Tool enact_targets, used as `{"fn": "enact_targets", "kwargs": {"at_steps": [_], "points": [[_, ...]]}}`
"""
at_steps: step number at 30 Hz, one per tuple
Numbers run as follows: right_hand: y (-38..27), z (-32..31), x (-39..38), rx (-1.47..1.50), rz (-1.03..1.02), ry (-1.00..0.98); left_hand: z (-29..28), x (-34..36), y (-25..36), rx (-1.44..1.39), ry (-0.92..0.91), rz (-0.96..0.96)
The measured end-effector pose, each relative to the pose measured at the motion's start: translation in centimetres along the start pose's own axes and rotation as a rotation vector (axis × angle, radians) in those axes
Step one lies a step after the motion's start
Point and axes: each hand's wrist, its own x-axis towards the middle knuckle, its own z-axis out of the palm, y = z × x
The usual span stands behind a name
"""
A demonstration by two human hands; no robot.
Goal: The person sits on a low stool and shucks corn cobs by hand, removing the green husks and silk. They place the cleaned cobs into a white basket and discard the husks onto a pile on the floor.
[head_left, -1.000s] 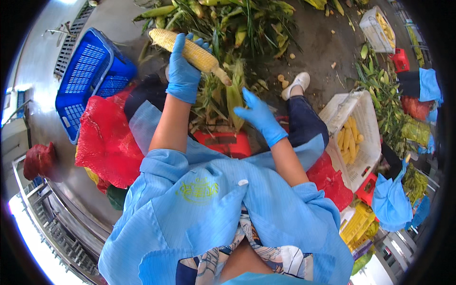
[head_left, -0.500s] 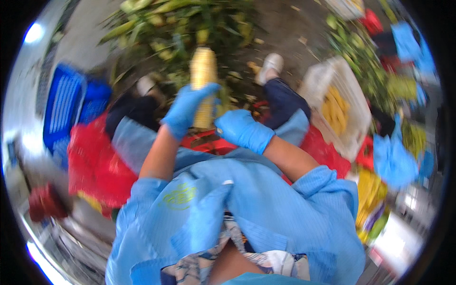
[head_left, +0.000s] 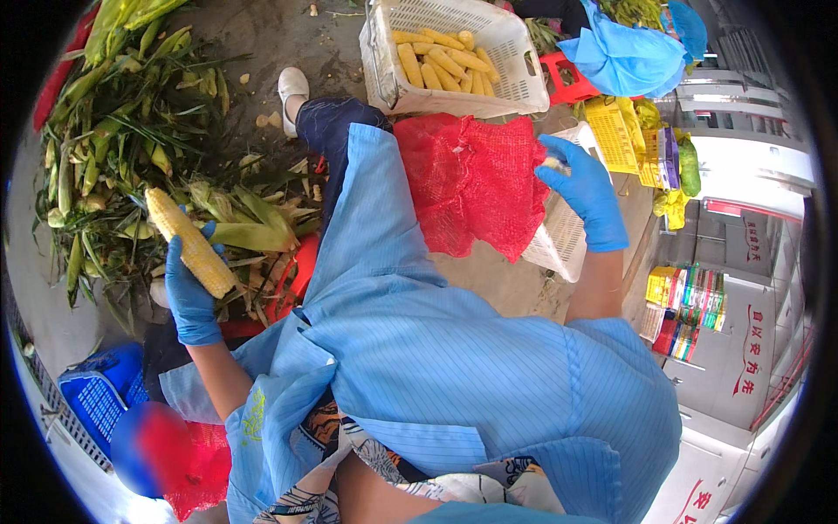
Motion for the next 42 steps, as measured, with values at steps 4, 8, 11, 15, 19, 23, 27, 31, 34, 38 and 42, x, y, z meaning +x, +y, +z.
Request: {"fn": "enact_targets", "kwargs": {"at_steps": [4, 8, 11, 15, 19, 23, 27, 31, 34, 38, 42], "points": [[-3.3, 2.0, 1.1, 0.116, -0.262, 0.240, 1.6, -0.7, -1.0, 0.188, -0.066, 0.104], [-15.7, 8.0, 3.4, 0.704, -0.518, 0.046, 5.4, -1.3, -1.4, 0.450, -0.073, 0.194], [-24.0, 12.0, 4.4, 0.735, -0.840, -0.185, 6.5, -2.3, -1.5, 0.534, -0.066, 0.280], [-29.2, 16.7, 5.1, 1.001, -0.673, -0.724, 6.4, -3.4, -1.6, 0.399, -0.070, 0.321], [-31.1, 18.4, 2.9, 0.754, -0.835, -0.187, 5.7, -3.9, -0.6, 0.213, -0.044, 0.295], [-32.1, 20.9, 2.2, 1.035, -0.884, -0.196, 4.1, -4.4, 0.1, 0.072, 0.003, 0.212], [-28.1, 23.6, -1.3, 0.496, -0.908, -0.687, 2.4, -3.8, 3.0, -0.172, 0.045, 0.292], [-28.2, 24.4, 1.8, 0.752, -0.672, -0.906, 0.4, -4.4, 4.4, -0.300, -0.164, 0.134], [-32.8, 20.8, 4.3, 1.317, -0.593, -1.150, 0.6, -3.9, 2.9, -0.459, -0.397, 0.035], [-35.6, 18.4, 5.0, 1.578, -0.446, -1.374, 3.6, -4.6, 1.8, -0.496, -0.307, -0.027], [-35.1, 19.3, 9.2, 1.898, -0.276, -1.037, 0.1, -5.9, 1.7, 0.186, -0.253, -0.034]]}}
